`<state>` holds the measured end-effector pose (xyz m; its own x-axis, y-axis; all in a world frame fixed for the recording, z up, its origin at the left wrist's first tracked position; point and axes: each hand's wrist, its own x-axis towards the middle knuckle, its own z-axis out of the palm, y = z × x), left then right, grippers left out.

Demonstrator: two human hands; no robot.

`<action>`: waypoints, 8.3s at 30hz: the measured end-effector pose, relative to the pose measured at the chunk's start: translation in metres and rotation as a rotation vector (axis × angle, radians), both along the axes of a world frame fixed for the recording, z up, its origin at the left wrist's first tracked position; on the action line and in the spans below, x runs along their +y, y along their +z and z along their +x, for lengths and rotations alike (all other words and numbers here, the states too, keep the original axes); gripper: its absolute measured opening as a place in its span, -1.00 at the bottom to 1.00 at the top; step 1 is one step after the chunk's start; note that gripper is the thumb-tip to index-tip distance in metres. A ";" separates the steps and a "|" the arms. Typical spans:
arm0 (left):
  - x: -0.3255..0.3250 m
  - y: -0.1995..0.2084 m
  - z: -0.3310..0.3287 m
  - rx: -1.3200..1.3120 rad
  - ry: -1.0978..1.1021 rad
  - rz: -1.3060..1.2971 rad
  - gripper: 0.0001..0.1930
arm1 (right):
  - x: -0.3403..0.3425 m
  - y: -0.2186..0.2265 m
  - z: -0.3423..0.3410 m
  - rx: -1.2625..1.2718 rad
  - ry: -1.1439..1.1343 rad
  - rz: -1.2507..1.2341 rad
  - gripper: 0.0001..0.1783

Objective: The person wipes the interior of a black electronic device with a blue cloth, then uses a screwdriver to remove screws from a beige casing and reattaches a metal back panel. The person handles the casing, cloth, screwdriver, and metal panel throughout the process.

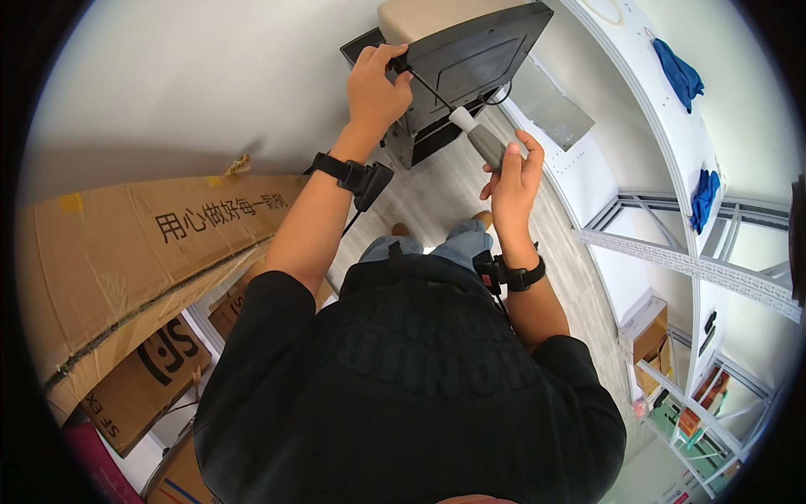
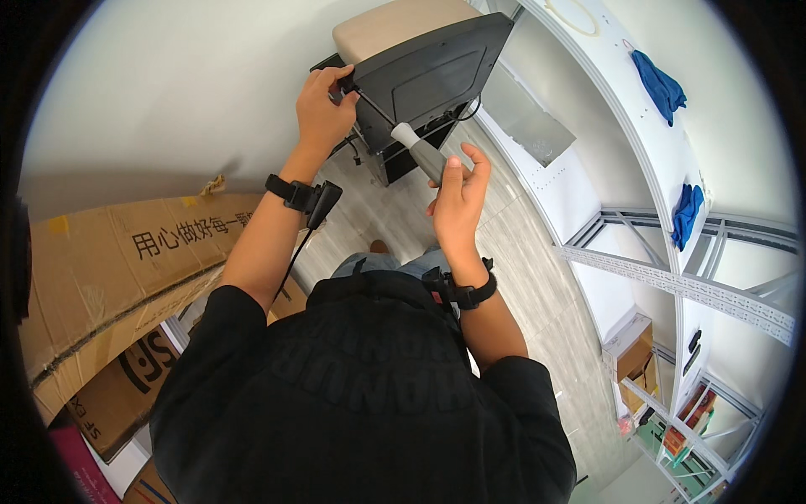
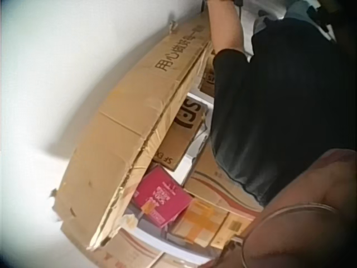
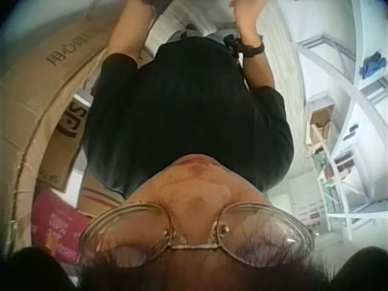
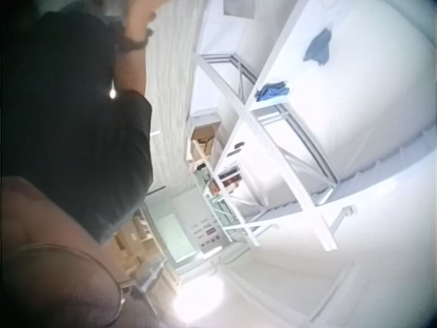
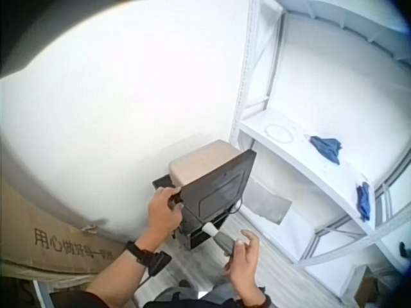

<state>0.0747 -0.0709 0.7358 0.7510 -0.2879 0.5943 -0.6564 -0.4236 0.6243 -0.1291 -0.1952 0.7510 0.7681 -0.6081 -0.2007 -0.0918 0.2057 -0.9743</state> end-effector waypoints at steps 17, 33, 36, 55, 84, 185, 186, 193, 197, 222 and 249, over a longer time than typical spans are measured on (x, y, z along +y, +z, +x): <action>0.001 -0.001 0.001 0.041 -0.067 -0.039 -0.65 | 0.007 -0.005 0.005 -0.301 -0.129 -0.262 -0.53; 0.003 -0.008 0.013 -0.060 -0.100 -0.047 -0.70 | -0.012 0.000 -0.011 -0.130 -0.131 -0.260 -0.79; 0.004 -0.010 0.013 -0.024 -0.113 -0.046 -0.69 | -0.020 -0.002 -0.017 -0.128 -0.160 -0.172 -0.80; -0.022 -0.003 -0.011 0.158 0.065 -0.073 -0.64 | -0.104 -0.026 -0.042 -0.086 -0.260 0.092 -0.76; -0.569 -0.044 -0.083 0.475 -0.869 0.083 -0.83 | -0.422 -0.048 -0.160 -0.274 -0.344 0.358 -0.62; -0.009 -0.112 -0.049 1.432 0.137 -0.860 -0.86 | -0.017 -0.124 -0.002 0.080 0.368 0.113 -0.63; -0.009 -0.111 -0.049 1.426 0.156 -0.833 -0.86 | -0.017 -0.123 -0.002 0.085 0.369 0.106 -0.63; -0.001 -0.123 -0.046 0.848 0.304 -0.227 -0.78 | -0.017 -0.120 -0.001 0.081 0.373 0.081 -0.63; -0.010 -0.117 -0.044 0.570 0.245 -0.198 -0.61 | -0.016 -0.129 0.000 0.057 0.360 -0.010 -0.62; -0.009 -0.109 -0.034 0.533 0.283 0.046 -0.64 | -0.009 -0.117 0.007 0.241 0.234 0.218 -0.64; -0.008 -0.108 -0.037 0.526 0.272 0.030 -0.64 | -0.024 -0.118 0.016 0.358 0.454 0.515 -0.60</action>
